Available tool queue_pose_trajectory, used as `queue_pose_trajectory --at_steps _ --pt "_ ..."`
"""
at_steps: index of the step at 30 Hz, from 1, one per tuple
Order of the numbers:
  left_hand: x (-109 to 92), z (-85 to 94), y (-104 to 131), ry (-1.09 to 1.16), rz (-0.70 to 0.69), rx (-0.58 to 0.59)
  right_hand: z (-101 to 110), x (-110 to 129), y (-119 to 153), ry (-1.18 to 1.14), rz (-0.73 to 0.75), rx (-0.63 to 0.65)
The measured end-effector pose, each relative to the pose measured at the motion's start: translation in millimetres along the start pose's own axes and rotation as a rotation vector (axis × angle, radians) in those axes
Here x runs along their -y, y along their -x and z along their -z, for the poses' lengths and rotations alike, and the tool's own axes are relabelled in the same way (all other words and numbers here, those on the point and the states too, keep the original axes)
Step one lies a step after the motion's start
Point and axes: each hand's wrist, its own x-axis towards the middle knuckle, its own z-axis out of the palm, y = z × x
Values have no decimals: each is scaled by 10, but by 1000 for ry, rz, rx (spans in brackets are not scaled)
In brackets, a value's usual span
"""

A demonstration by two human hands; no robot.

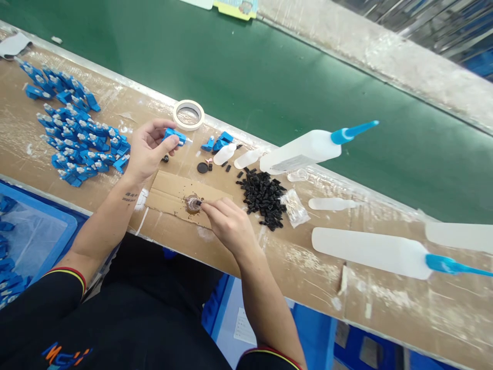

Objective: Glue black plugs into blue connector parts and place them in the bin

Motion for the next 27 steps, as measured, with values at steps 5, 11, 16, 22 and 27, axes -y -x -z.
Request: queue_pose_trajectory --at_steps 5,11,16,22,27 --pt "-133 -76 88 40 18 143 168 -112 -318 -530 -369 -401" --pt "-167 -148 188 46 37 289 17 -292 -751 -1240 -563 -434" --pt "-140 -122 187 108 43 283 -99 -335 -885 -1297 -597 -348" --pt "-162 -103 181 114 56 287 -98 -368 -877 -1066 -439 -344" --pt "-119 -101 206 75 63 275 -7 -294 -846 -732 -242 -322"
